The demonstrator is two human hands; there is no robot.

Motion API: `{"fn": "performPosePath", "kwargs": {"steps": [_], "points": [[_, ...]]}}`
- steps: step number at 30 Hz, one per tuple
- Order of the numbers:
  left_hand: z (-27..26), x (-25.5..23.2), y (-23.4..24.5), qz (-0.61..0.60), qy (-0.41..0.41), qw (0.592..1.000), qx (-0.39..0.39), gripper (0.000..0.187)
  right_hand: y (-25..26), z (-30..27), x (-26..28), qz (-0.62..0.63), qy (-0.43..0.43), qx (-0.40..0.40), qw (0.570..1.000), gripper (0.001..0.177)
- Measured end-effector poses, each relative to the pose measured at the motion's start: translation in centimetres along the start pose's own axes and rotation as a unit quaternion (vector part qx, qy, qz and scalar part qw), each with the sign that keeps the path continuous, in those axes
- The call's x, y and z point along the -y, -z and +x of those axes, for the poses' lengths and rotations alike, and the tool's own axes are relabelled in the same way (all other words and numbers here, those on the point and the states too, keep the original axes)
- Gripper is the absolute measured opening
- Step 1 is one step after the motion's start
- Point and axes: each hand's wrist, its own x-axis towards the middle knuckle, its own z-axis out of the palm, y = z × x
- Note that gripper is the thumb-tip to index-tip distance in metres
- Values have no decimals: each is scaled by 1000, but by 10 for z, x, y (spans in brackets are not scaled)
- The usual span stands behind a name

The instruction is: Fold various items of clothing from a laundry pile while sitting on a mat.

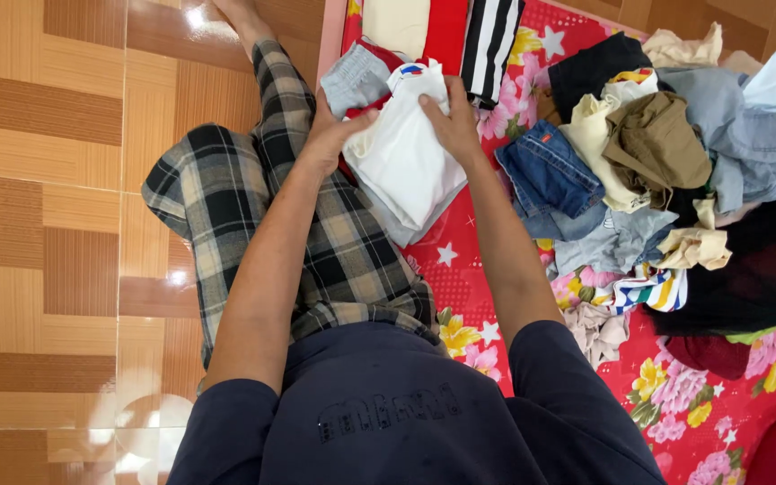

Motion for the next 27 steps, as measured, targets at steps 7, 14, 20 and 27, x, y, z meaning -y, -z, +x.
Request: {"fn": "performPosePath", "kwargs": {"steps": [7,14,20,27], "points": [[-1,23,3,53,2,998,-41,107,35,-64,-15,-223,-39,-67,972,69],[3,36,1,119,-31,991,-51,96,50,-89,-26,69,-246,79,963,63],[-13,14,-46,71,51,992,88,98,91,-164,-17,250,-337,30,907,53],[-7,64,-48,375,15,923,81,83,94,-198,-44,-294,-272,43,915,70]]}}
